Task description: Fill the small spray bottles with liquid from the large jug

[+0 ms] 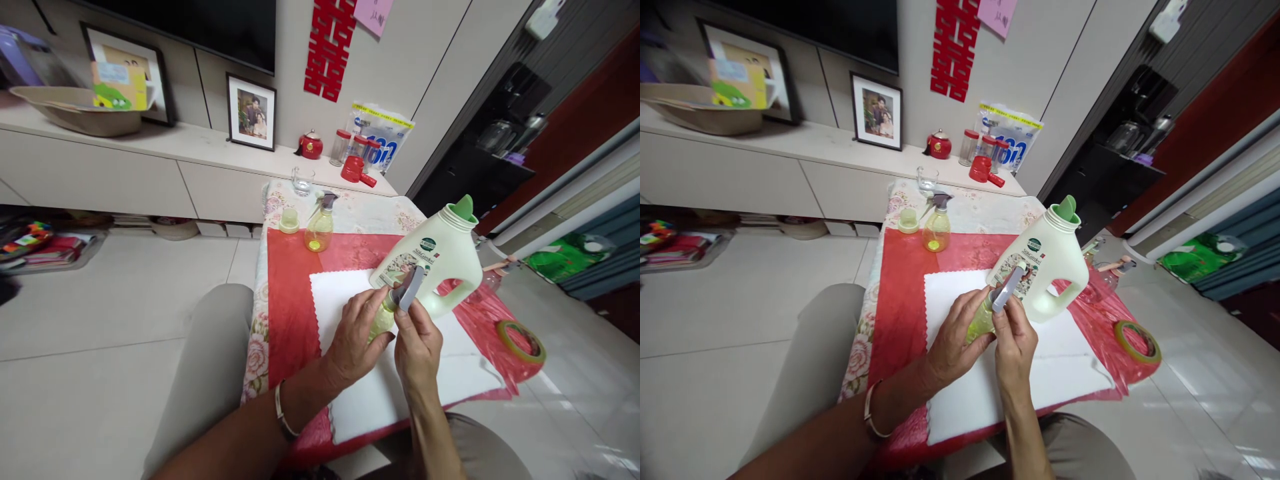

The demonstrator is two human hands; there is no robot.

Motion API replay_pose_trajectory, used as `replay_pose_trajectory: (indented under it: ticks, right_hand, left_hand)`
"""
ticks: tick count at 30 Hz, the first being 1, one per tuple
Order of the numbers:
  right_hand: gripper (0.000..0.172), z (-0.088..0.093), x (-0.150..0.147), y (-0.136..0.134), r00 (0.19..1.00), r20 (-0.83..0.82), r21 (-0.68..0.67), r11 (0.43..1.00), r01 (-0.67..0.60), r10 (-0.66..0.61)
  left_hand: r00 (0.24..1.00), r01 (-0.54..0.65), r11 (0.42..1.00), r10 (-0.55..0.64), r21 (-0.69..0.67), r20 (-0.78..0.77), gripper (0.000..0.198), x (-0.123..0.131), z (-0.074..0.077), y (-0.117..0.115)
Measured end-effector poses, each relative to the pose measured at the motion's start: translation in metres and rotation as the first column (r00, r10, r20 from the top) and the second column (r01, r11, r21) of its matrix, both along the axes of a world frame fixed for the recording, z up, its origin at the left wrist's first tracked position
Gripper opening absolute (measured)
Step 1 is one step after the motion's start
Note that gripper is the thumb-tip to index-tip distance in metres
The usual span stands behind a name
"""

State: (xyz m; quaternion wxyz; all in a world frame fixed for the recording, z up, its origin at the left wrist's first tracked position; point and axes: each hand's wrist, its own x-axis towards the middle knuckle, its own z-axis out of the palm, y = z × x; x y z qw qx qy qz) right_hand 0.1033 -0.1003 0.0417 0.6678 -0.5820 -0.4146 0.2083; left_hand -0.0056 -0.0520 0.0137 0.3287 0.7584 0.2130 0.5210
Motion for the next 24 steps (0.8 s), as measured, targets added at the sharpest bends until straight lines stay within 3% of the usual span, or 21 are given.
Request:
replay_pose_trajectory:
  ticks: [15,24]
  right_hand:
    - [0.036,0.007,-0.014,0.004,0.992,0.066,-0.005,0.994,0.106,-0.105]
    - [0.035,0.002,-0.023,0.006,0.986,-0.047,0.018,0.986,0.163,-0.162]
  left_hand:
    - [0.999,-0.020,1.000,0.020,-0.001,0.028,0.070,0.003,-0.002,0.001]
    - [0.999,-0.024,1.000,0.025,-0.002,0.033,0.067,0.002,-0.006,0.000]
